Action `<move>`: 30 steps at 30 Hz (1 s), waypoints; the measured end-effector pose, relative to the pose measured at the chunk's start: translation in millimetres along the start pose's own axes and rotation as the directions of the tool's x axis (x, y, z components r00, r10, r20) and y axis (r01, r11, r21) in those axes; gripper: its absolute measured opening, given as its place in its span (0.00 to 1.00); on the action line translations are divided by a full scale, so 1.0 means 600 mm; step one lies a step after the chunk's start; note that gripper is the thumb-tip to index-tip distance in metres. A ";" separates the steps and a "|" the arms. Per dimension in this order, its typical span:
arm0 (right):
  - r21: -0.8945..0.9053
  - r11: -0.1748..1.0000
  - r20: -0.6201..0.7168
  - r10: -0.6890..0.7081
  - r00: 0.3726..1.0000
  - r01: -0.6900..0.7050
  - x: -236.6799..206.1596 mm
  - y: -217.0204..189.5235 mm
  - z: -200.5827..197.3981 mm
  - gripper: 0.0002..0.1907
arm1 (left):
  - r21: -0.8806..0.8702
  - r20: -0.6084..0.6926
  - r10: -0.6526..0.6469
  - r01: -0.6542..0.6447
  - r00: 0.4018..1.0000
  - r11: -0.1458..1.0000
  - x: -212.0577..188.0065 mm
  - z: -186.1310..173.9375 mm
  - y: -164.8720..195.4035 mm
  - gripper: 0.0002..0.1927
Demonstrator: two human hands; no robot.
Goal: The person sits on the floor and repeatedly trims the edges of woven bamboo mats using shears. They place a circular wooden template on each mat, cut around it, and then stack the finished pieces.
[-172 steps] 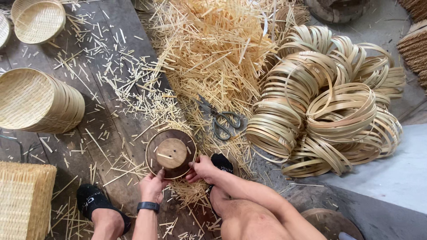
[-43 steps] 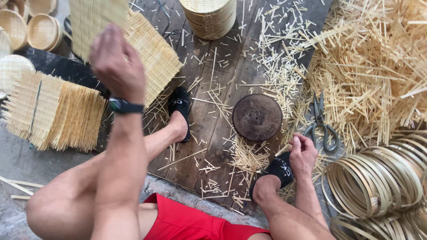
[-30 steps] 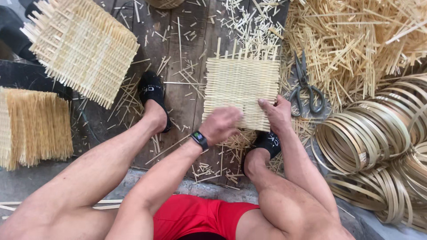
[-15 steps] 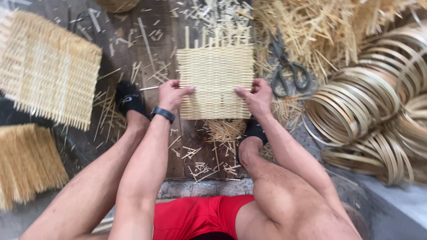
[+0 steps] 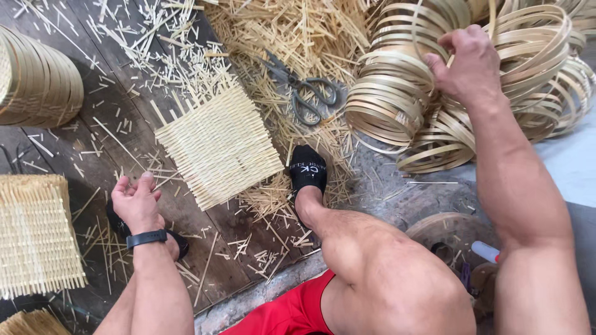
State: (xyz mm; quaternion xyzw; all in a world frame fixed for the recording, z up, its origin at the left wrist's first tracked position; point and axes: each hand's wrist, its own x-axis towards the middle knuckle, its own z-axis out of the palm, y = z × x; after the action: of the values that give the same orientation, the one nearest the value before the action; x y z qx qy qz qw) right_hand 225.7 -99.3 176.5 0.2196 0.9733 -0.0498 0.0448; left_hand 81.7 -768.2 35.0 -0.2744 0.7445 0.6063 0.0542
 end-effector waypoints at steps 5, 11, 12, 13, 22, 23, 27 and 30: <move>0.195 0.958 0.052 0.206 0.977 -0.212 0.027 0.013 0.066 0.14 | -0.029 -0.005 0.117 -0.117 0.993 0.993 -0.018 0.018 0.017 0.31; 0.413 0.873 0.054 0.261 0.964 -0.259 0.050 0.027 0.096 0.13 | -0.033 -0.040 0.200 -0.202 0.979 0.979 -0.044 0.020 0.071 0.28; 0.414 0.865 0.100 0.268 0.958 -0.285 0.051 0.029 0.095 0.13 | -0.038 -0.045 0.206 -0.208 0.977 0.977 -0.047 0.020 0.078 0.28; 0.411 0.856 0.149 0.276 0.949 -0.314 0.052 0.030 0.093 0.13 | -0.041 -0.046 0.210 -0.212 0.977 0.976 -0.051 0.022 0.085 0.28; 0.753 0.554 0.253 0.255 0.933 -0.355 0.054 0.066 0.039 0.16 | -0.131 0.026 0.266 -0.260 0.964 0.957 -0.089 0.052 0.132 0.28; 0.651 0.692 0.276 0.167 0.947 -0.312 0.055 0.066 0.031 0.15 | -0.136 0.037 0.260 -0.253 0.965 0.958 -0.092 0.057 0.133 0.28; 0.071 0.979 0.472 0.135 0.871 -0.190 0.047 0.042 0.013 0.21 | -0.176 0.037 0.294 -0.283 0.955 0.943 -0.095 0.068 0.129 0.27; -0.164 0.985 0.401 0.111 0.909 -0.048 0.038 0.026 0.014 0.18 | -0.183 0.022 0.261 -0.253 0.965 0.950 -0.092 0.065 0.126 0.26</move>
State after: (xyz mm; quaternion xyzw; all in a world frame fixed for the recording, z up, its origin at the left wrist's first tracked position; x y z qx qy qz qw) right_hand 212.6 -76.7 164.4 0.2400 0.9335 -0.0191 0.2658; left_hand 82.8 -704.1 113.7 -0.1650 0.7151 0.6785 -0.0328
